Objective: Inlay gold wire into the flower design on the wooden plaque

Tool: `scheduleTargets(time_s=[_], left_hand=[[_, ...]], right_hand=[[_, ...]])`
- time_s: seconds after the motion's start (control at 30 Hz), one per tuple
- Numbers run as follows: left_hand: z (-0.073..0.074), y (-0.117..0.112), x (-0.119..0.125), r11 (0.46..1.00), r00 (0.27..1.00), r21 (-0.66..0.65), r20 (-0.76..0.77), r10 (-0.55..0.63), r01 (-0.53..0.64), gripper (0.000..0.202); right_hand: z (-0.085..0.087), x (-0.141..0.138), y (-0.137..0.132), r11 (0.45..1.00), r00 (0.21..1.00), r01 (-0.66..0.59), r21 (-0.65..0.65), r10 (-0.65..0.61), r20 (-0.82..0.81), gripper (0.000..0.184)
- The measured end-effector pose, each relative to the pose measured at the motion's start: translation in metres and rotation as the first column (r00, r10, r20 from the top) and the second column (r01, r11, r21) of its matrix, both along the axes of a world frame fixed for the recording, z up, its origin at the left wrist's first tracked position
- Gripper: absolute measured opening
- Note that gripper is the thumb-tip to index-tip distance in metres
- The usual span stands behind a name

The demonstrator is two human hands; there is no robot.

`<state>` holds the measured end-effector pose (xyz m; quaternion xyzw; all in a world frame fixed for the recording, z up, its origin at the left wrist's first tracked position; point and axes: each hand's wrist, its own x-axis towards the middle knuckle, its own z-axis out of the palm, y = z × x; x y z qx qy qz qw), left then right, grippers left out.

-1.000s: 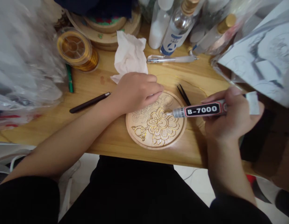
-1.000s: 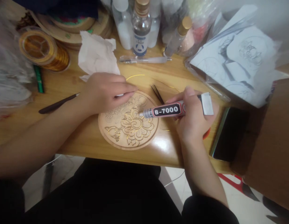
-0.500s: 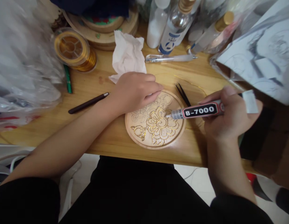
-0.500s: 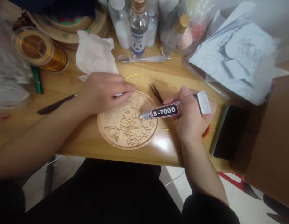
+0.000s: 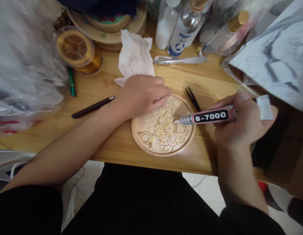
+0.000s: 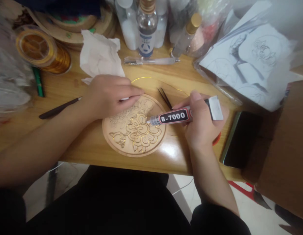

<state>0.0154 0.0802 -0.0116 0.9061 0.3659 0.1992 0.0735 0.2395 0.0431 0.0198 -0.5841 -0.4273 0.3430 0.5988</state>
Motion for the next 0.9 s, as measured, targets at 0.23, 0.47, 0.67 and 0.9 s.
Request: scheduleTargets(time_s=[0.23,0.47,0.67,0.9], left_hand=[[0.0015,-0.0012,0.0014,0.999,1.000,-0.033,-0.011,0.018,-0.018,0.036],[0.0018,-0.0014,0.0024,0.999,0.999,-0.041,-0.014,0.030,-0.031,0.036],[0.0018,-0.0018,0.0023,0.997,0.999,-0.065,-0.037,0.039,-0.041,0.037],[0.0013,-0.0015,0.0018,0.999,0.999,-0.043,-0.024,0.029,-0.030,0.036]], right_hand=[[-0.0004,-0.0009,0.0003,1.000,1.000,0.017,-0.009,-0.016,0.016,0.024],[0.0015,-0.0019,0.0002,1.000,1.000,0.007,0.002,-0.007,0.019,0.030],[0.0007,-0.0002,-0.0012,1.000,1.000,-0.004,-0.022,0.004,-0.001,0.022],[-0.0009,-0.0017,0.0007,0.999,0.999,0.032,0.017,-0.033,0.017,0.029]])
